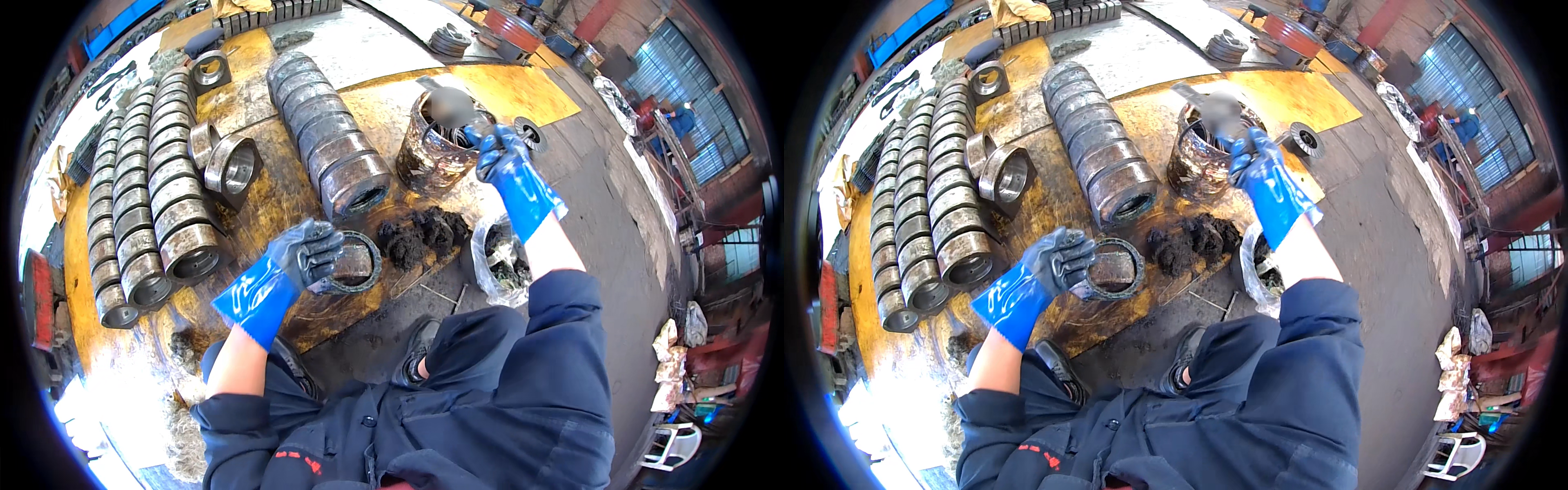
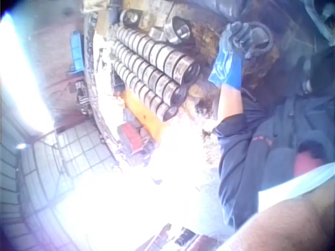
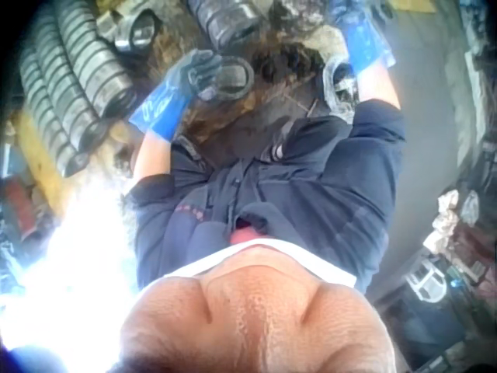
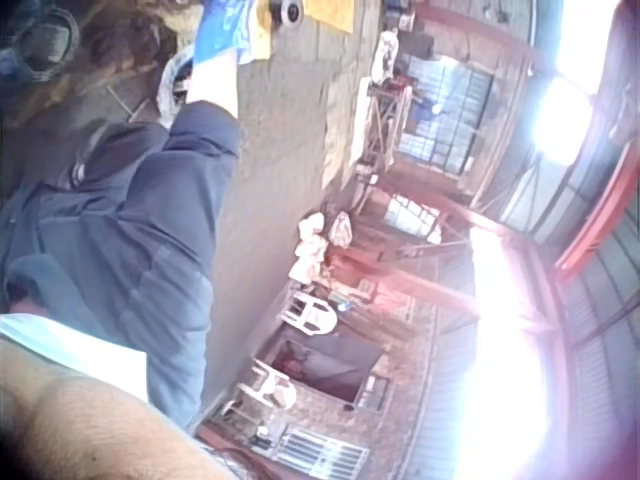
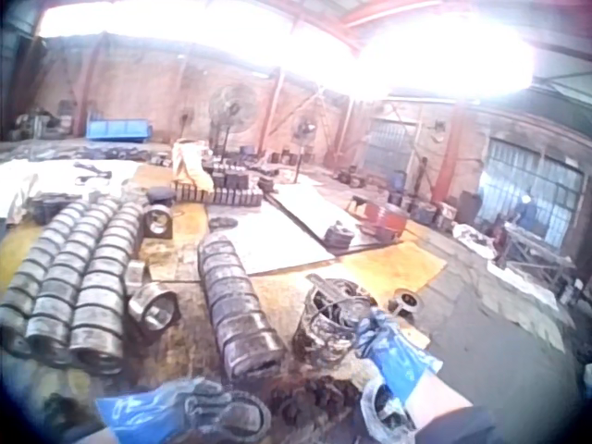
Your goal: The person cleans and applies grease to metal rings and housings using a tool and a cloth while sitting on the floor.
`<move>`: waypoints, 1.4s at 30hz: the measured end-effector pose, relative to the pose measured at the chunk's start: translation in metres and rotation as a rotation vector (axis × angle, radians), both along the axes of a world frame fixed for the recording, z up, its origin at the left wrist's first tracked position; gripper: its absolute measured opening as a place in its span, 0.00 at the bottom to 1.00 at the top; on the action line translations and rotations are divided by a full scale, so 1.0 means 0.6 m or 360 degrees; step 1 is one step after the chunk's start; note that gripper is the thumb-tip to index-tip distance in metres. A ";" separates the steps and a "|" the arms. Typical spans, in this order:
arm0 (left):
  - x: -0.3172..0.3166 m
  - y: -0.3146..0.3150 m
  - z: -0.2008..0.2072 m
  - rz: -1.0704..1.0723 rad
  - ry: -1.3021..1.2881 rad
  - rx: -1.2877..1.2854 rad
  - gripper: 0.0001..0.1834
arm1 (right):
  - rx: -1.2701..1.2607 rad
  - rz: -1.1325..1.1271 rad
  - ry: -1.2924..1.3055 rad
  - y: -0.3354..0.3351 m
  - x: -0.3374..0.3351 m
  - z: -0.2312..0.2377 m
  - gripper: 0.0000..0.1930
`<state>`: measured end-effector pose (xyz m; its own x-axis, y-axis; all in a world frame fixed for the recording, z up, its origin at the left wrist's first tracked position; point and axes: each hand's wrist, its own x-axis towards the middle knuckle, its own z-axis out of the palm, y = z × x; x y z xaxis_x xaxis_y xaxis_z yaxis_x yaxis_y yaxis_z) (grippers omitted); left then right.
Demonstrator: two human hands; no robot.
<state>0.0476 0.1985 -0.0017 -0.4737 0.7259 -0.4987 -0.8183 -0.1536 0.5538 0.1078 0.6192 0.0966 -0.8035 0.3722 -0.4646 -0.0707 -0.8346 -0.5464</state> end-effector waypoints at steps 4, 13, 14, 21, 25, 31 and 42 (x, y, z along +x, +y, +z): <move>0.001 -0.010 0.002 0.0055 -0.0035 0.0051 0.22 | 0.0786 -0.0140 -0.0145 0.150 -0.073 -0.023 0.25; 0.003 -0.013 0.035 0.0232 -0.0065 -0.0227 0.16 | 0.3425 0.0225 -0.1539 0.170 -0.195 0.066 0.33; 0.002 -0.013 0.034 0.0243 -0.0067 -0.0270 0.16 | 0.3372 0.0246 -0.1494 0.177 -0.201 0.059 0.30; 0.001 -0.069 0.001 0.0212 0.0189 0.0218 0.29 | 0.3457 -0.0009 -0.0888 0.118 -0.127 -0.008 0.20; -0.020 -0.062 0.009 0.0242 0.0184 0.0114 0.25 | 0.0666 -0.0290 -0.0089 0.170 -0.075 -0.052 0.12; -0.018 -0.061 0.032 0.0264 0.0421 -0.0140 0.22 | 0.0357 0.0742 0.0862 0.011 0.150 -0.056 0.33; 0.064 -0.057 -0.150 -0.0199 0.0175 -0.0832 0.12 | 0.0142 0.0617 -0.0641 -0.288 0.275 -0.195 0.11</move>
<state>0.0858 0.1644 -0.0919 -0.4697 0.4486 -0.7604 -0.7456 0.2597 0.6137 0.2726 0.4463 -0.0205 -0.6551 0.1371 -0.7430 0.4604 -0.7073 -0.5364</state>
